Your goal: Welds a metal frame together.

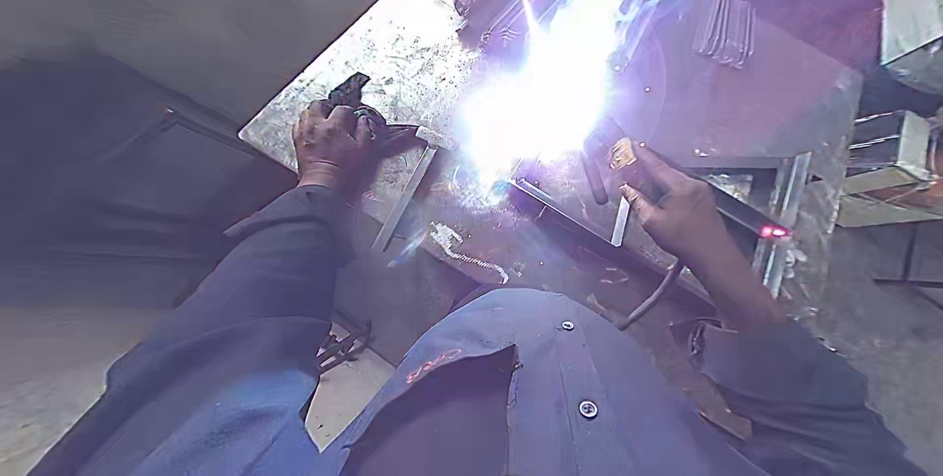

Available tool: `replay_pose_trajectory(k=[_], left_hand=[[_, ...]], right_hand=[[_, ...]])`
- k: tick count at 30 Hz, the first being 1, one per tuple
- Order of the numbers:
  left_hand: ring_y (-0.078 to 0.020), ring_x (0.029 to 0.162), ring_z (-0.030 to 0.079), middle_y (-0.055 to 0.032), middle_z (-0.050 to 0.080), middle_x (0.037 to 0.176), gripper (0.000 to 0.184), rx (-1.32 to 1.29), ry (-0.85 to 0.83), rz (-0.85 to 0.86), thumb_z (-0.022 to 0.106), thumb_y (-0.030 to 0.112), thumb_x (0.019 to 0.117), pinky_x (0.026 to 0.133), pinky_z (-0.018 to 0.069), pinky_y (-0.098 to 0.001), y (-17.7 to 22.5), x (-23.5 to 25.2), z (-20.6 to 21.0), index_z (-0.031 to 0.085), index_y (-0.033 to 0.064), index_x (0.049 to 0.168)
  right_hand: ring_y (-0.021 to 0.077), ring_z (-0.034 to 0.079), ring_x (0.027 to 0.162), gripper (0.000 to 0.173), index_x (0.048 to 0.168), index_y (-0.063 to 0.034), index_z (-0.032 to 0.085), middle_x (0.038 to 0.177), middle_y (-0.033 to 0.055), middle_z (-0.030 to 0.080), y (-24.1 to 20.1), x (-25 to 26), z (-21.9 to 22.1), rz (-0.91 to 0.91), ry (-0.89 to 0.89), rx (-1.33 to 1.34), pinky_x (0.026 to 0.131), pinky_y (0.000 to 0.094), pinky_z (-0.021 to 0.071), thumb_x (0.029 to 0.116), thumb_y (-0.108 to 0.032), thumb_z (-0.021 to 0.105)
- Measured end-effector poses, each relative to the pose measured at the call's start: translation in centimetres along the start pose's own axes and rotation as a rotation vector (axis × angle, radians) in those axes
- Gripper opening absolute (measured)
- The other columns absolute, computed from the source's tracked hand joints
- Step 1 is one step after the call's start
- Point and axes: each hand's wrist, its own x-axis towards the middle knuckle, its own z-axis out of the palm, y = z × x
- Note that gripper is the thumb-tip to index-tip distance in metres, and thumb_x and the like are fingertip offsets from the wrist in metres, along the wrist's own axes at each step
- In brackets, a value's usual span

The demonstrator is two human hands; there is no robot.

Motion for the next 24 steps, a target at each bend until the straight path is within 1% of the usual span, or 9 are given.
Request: replay_pose_trajectory(k=[2,4,8,11,14,17,21,24], left_hand=[[-0.0455,0.133,0.053,-0.0255,0.055,0.141,0.048,-0.007,0.001,0.007,0.046,0.044,0.1038,0.109,0.0394,-0.0655,-0.04,0.09,0.05,0.066,0.0073,0.126],[-0.0463,0.133,0.052,-0.0267,0.055,0.141,0.048,-0.016,-0.001,0.011,0.046,0.044,0.1036,0.109,0.0392,-0.0666,-0.14,0.13,0.06,0.066,0.0071,0.127],[-0.0459,0.135,0.051,-0.0264,0.054,0.143,0.05,-0.018,-0.015,-0.002,0.046,0.046,0.1035,0.11,0.0383,-0.0668,-0.04,0.12,-0.02,0.065,0.0072,0.128],[-0.0473,0.134,0.051,-0.0272,0.054,0.143,0.049,-0.027,-0.012,0.018,0.046,0.044,0.1043,0.11,0.0384,-0.0675,-0.36,0.23,0.16,0.065,0.0063,0.129],[-0.0475,0.133,0.051,-0.0271,0.055,0.141,0.05,-0.031,0.005,0.033,0.045,0.046,0.1041,0.109,0.0387,-0.0674,-0.56,0.35,0.33,0.065,0.0059,0.128],[-0.048,0.132,0.052,-0.0277,0.055,0.14,0.052,-0.029,0.02,0.041,0.045,0.047,0.1035,0.106,0.0395,-0.0686,-0.68,0.42,0.51,0.066,0.0054,0.126],[-0.0473,0.132,0.052,-0.0272,0.056,0.139,0.051,-0.026,0.016,0.042,0.044,0.046,0.1037,0.106,0.0395,-0.0678,-0.56,0.31,0.38,0.066,0.0058,0.126],[-0.0462,0.132,0.052,-0.027,0.056,0.139,0.05,-0.025,0.014,0.027,0.046,0.046,0.1033,0.108,0.0392,-0.0665,-0.39,0.22,0.26,0.066,0.0069,0.127]], right_hand=[[0.0368,0.071,0.1,0.061,0.155,-0.0171,0.047,0.115,0.0199,0.071,0.07,-0.01,0.01,-0.005,-0.007,-0.022,0.086,0.0593,0.0554,0.0988,-0.026,0.067],[0.0366,0.071,0.101,0.061,0.156,-0.0174,0.046,0.116,0.0198,0.071,0.0,0.0,0.08,-0.008,-0.005,-0.032,0.087,0.0584,0.0554,0.0985,-0.026,0.068],[0.0382,0.071,0.098,0.06,0.155,-0.0147,0.047,0.113,0.0217,0.071,-0.12,0.09,0.33,-0.017,0.011,-0.049,0.085,0.0583,0.0559,0.0991,-0.026,0.067],[0.0388,0.071,0.101,0.061,0.154,-0.0128,0.047,0.118,0.0221,0.07,-0.09,0.1,0.38,-0.032,0.013,-0.024,0.088,0.0585,0.0555,0.0987,-0.025,0.068],[0.0386,0.071,0.102,0.061,0.155,-0.0133,0.047,0.119,0.0218,0.07,0.12,0.14,0.4,-0.032,0.007,-0.016,0.088,0.0586,0.0551,0.099,-0.026,0.068],[0.0378,0.071,0.099,0.061,0.155,-0.0146,0.047,0.115,0.0212,0.071,0.08,0.07,0.25,-0.02,0.002,-0.008,0.086,0.0594,0.0555,0.0993,-0.027,0.067],[0.0367,0.071,0.097,0.061,0.155,-0.016,0.047,0.114,0.0204,0.071,0.07,0.06,0.06,-0.005,-0.01,-0.003,0.084,0.0588,0.0556,0.0992,-0.026,0.068],[0.0368,0.071,0.1,0.061,0.156,-0.0171,0.046,0.117,0.0201,0.071,-0.17,0.2,-0.09,0.02,-0.021,0.015,0.086,0.0595,0.0547,0.0993,-0.027,0.068]])
